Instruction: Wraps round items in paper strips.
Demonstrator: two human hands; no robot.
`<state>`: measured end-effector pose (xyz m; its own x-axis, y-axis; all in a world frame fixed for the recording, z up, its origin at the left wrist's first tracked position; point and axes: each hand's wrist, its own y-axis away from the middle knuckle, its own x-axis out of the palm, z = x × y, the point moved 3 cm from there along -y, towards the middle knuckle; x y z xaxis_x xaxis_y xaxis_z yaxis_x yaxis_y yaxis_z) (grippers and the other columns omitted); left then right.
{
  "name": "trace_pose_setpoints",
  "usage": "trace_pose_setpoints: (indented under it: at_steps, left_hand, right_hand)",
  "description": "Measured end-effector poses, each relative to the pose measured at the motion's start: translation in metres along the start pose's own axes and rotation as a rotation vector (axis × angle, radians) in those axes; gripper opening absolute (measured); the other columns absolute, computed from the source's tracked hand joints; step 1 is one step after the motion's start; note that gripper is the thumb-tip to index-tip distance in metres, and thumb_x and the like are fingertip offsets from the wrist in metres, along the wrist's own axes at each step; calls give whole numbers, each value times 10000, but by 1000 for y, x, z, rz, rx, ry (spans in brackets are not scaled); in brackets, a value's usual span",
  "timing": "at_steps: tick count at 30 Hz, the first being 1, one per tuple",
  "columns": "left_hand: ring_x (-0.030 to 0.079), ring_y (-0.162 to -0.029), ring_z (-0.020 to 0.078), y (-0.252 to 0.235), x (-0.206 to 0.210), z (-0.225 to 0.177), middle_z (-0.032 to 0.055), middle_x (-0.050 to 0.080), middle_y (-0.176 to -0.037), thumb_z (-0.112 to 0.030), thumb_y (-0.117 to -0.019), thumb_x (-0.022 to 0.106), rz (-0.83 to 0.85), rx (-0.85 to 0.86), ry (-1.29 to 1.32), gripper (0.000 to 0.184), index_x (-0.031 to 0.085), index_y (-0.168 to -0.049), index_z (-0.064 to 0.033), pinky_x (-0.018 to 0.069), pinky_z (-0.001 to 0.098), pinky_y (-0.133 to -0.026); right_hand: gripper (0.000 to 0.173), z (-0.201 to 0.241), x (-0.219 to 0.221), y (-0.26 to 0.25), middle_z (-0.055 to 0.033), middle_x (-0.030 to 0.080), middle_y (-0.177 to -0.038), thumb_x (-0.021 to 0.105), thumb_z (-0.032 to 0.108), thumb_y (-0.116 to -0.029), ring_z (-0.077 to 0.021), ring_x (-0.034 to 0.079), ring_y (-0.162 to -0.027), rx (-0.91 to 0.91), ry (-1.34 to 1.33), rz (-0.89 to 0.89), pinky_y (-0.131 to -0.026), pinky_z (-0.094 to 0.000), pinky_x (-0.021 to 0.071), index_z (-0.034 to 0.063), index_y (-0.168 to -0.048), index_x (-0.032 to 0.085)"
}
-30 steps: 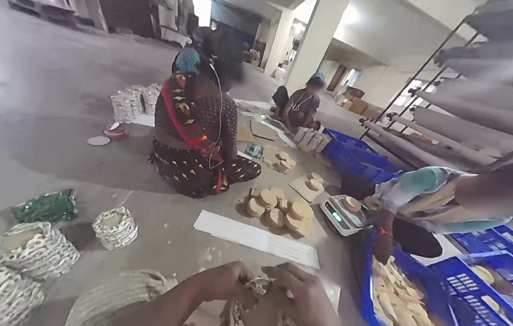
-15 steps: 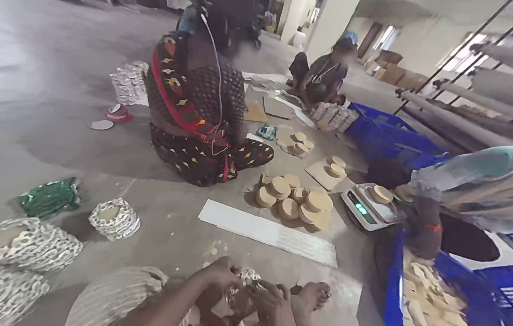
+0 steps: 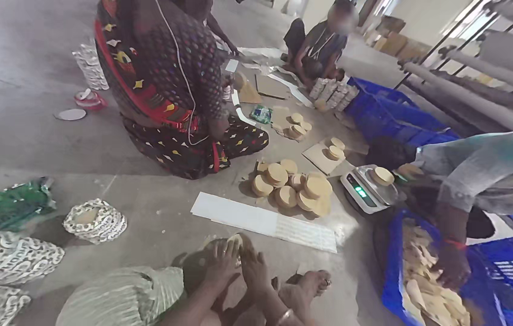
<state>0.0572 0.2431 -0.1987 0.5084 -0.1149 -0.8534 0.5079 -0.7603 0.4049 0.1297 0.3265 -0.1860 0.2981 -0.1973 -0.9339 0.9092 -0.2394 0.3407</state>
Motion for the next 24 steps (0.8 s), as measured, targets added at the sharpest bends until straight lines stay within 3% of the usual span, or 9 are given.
trace_pose_setpoints:
  at_steps: [3,6,9,12,14,16,18,21,24]
  left_hand:
    - [430,-1430,433,-7,-16,9,239,550,-1451,-54,-1052,476,60,38,-43,432,484,-1482,-8,154,633,-1228]
    - [423,-1435,417,-12,-23,12,205,548,-1457,-18,-1028,509,85,158,-54,337,613,-1349,-7,153,646,-1229]
    - [370,-1479,420,-20,-20,16,199,507,-1520,14,-973,577,53,271,-56,326,654,-1290,11,132,624,-1248]
    - [376,-1475,419,-25,-24,15,205,509,-1515,-93,-1004,603,149,269,-70,286,664,-1247,45,90,603,-1263]
    - [411,-1456,405,-30,-26,18,182,530,-1503,-194,-1017,619,172,272,-98,309,680,-1240,11,115,606,-1261]
    - [427,-1440,413,-35,-24,23,163,547,-1488,-118,-1004,600,160,299,-82,278,690,-1258,-49,155,639,-1241]
    - [428,-1439,420,-35,-22,24,184,544,-1484,-111,-1009,598,209,334,-71,283,688,-1269,-49,84,646,-1253]
    - [417,-1442,417,-35,-32,23,194,535,-1485,-97,-995,621,262,342,-48,295,680,-1278,-34,36,635,-1259]
    - [464,-1423,364,-32,-25,29,144,585,-1446,-71,-1003,579,136,327,23,305,671,-1294,-71,86,594,-1273]
  right_hand:
    - [351,-3,-14,-28,-200,650,-1338,465,-41,-1012,-378,550,-1315,44,-125,78,-1138,-552,348,9,-1296,666]
    - [401,-16,-11,-36,-146,643,-1367,588,-3,-965,-384,523,-1331,39,-152,104,-1123,-635,316,130,-1332,679]
    - [481,-16,-1,-36,-147,584,-1440,772,159,-894,-390,474,-1371,22,-113,145,-1126,-666,278,133,-1360,653]
    - [245,-16,-8,-17,-128,686,-1303,723,259,-938,-376,568,-1277,11,-194,-68,-1075,-613,368,141,-1144,783]
    - [181,-23,-10,5,-174,719,-1187,737,220,-916,-392,623,-1187,109,-465,-370,-1005,-572,458,80,-1003,812]
    - [235,-21,3,21,-221,692,-1202,634,107,-988,-330,659,-1142,342,-852,-519,-994,-472,523,-45,-1134,737]
    - [393,1,33,20,-276,635,-1288,592,49,-1014,-314,649,-1147,557,-1288,-450,-1011,-429,515,-116,-1367,539]
    - [565,32,73,-6,-247,656,-1239,749,4,-896,-275,658,-1070,758,-1610,-511,-943,-422,542,-79,-1400,508]
    - [528,43,83,-18,-235,674,-1202,747,59,-912,-295,656,-1042,853,-1573,-608,-926,-486,530,-50,-1388,546]
